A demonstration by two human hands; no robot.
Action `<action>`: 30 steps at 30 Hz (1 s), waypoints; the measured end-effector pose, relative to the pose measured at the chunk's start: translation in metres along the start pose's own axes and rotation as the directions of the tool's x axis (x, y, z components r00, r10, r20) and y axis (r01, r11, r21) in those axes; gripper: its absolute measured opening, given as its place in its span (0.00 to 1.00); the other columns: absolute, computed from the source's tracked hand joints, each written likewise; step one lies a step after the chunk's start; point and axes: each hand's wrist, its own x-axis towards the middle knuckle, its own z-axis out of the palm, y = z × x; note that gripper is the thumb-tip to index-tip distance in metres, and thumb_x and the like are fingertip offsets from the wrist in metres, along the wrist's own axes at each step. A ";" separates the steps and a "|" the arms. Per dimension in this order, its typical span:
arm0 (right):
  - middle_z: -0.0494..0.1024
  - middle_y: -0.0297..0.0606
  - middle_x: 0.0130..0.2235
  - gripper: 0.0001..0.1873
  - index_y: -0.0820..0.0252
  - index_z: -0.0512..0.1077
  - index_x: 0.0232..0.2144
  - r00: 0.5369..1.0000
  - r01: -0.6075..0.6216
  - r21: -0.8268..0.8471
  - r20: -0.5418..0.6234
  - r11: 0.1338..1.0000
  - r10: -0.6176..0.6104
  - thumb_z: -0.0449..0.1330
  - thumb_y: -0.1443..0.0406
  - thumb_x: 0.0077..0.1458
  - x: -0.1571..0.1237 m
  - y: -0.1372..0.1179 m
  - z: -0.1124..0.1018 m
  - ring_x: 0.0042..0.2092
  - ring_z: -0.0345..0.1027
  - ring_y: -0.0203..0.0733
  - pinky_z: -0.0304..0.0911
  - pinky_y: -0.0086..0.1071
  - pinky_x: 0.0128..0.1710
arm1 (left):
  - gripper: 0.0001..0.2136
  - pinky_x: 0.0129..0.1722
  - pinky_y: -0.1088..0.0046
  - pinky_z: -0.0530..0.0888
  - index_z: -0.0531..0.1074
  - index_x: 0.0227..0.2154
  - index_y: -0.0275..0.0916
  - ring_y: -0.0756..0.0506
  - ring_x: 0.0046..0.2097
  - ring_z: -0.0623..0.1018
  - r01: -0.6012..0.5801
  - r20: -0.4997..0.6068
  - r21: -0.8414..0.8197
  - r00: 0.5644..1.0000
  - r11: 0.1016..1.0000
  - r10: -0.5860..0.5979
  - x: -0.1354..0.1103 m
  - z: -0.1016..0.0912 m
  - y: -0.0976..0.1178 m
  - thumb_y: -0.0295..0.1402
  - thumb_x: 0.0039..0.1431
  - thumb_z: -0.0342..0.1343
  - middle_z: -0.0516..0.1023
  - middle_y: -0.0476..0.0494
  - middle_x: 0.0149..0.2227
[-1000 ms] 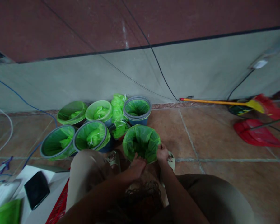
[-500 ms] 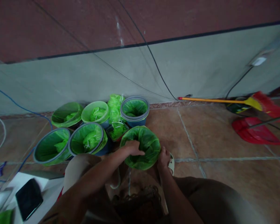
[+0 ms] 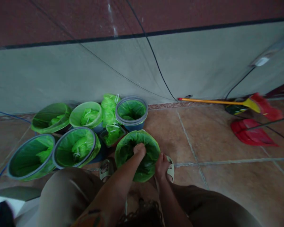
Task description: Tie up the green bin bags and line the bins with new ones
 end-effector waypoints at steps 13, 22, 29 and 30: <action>0.80 0.53 0.41 0.29 0.69 0.75 0.47 0.999 0.032 -0.008 -0.043 0.999 -0.032 0.53 0.54 0.52 -0.002 0.000 -0.003 0.42 0.74 0.53 0.67 0.41 0.43 | 0.10 0.44 0.65 0.74 0.79 0.37 0.30 0.35 0.47 0.79 -0.026 0.057 0.073 0.998 0.997 0.022 -0.016 -0.016 -0.022 0.31 0.55 0.59 0.80 0.30 0.42; 0.81 0.51 0.40 0.20 0.66 0.77 0.39 0.989 0.090 0.057 0.116 0.994 -0.096 0.55 0.57 0.52 0.053 -0.049 0.012 0.43 0.76 0.49 0.68 0.37 0.45 | 0.19 0.41 0.71 0.72 0.78 0.32 0.37 0.43 0.42 0.80 -0.027 -0.200 -0.240 0.980 0.970 -0.022 -0.018 -0.057 -0.001 0.46 0.64 0.48 0.81 0.39 0.35; 0.83 0.44 0.35 0.13 0.59 0.80 0.32 0.940 0.167 -0.164 0.323 0.972 -0.107 0.57 0.62 0.48 0.084 -0.064 0.028 0.37 0.77 0.47 0.69 0.34 0.39 | 0.17 0.31 0.73 0.70 0.78 0.25 0.36 0.45 0.33 0.79 -0.006 -0.126 -0.465 0.990 0.885 -0.060 0.013 -0.040 0.013 0.43 0.59 0.54 0.79 0.41 0.26; 0.83 0.43 0.34 0.13 0.60 0.80 0.31 0.944 0.144 -0.153 0.318 0.978 -0.089 0.57 0.63 0.48 0.086 -0.061 0.029 0.36 0.77 0.47 0.69 0.33 0.37 | 0.15 0.31 0.74 0.70 0.78 0.26 0.36 0.46 0.32 0.79 -0.011 -0.126 -0.497 0.990 0.868 -0.059 0.016 -0.038 0.012 0.41 0.59 0.55 0.80 0.42 0.26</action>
